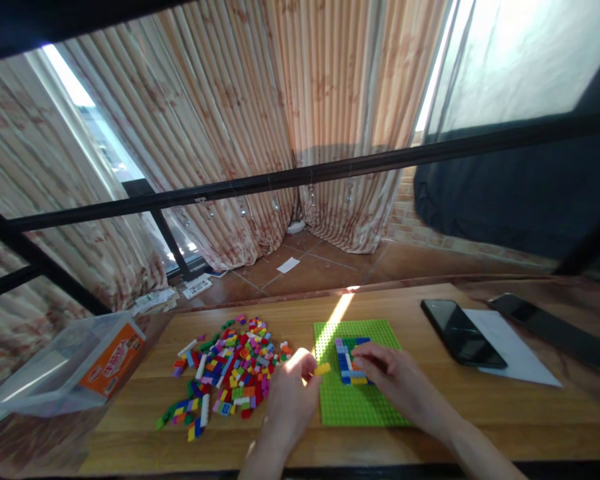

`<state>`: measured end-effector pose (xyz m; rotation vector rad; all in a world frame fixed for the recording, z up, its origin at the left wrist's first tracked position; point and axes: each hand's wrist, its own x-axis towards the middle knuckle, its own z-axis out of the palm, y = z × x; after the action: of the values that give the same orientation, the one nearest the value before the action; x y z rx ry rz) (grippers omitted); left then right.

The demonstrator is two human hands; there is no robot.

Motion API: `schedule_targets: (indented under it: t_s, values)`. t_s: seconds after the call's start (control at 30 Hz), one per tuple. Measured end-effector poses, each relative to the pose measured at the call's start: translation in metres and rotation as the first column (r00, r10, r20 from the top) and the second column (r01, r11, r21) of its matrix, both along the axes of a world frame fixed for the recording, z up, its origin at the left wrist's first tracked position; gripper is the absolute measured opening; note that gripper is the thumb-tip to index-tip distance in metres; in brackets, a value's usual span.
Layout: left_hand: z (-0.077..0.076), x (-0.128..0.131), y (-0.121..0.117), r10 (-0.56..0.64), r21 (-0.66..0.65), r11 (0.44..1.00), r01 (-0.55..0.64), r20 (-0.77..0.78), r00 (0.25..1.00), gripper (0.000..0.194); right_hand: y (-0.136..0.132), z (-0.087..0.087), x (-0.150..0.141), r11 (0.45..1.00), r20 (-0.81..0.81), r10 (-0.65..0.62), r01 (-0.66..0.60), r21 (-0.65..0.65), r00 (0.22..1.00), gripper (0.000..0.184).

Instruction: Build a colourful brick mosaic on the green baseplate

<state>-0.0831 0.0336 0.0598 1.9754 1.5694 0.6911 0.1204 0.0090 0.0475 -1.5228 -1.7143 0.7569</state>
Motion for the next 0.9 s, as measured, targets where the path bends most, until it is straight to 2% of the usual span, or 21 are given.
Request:
schedule_targets:
  t_s: [0.07,0.17,0.33,0.43,0.53,0.63,0.77,0.9]
  values:
    - [-0.003,0.015,-0.004,-0.088,0.015,0.996,0.088,0.051,0.995,0.010,-0.003,0.000,-0.006,0.999,-0.027,0.041,-0.042,-0.010,0.999,0.025]
    - [-0.007,0.030,-0.008,-0.162,0.034,0.987,0.159,0.121,0.979,0.012,-0.007,-0.001,-0.007,0.996,-0.047,0.092,-0.092,-0.007,0.995,0.021]
    - [-0.013,0.049,-0.011,-0.203,0.045,0.979,0.198,0.158,0.966,0.012,-0.008,-0.005,0.008,0.992,-0.053,0.124,-0.123,0.013,0.991,0.018]
    - [-0.017,0.055,-0.009,-0.176,0.040,0.984,0.173,0.127,0.976,0.018,-0.008,-0.009,0.025,0.997,0.028,0.073,-0.073,-0.013,0.997,0.017]
    - [-0.019,0.057,-0.005,-0.079,0.049,0.996,0.075,0.084,0.993,0.030,-0.009,-0.012,0.045,0.998,0.152,-0.023,0.032,-0.056,0.988,0.017]
    - [-0.020,0.056,-0.001,0.019,0.025,0.999,-0.020,0.037,0.999,0.036,-0.012,-0.014,0.056,0.994,0.223,-0.031,0.054,-0.096,0.974,0.018]
    - [-0.025,0.059,0.000,0.036,-0.040,0.999,-0.035,0.038,0.999,0.044,-0.013,-0.016,0.051,0.994,0.222,0.008,0.016,-0.110,0.975,0.015]
    - [-0.029,0.066,-0.001,0.018,-0.070,0.997,-0.014,0.059,0.998,0.046,-0.010,-0.018,0.039,0.989,0.204,-0.009,0.038,-0.142,0.979,0.011]
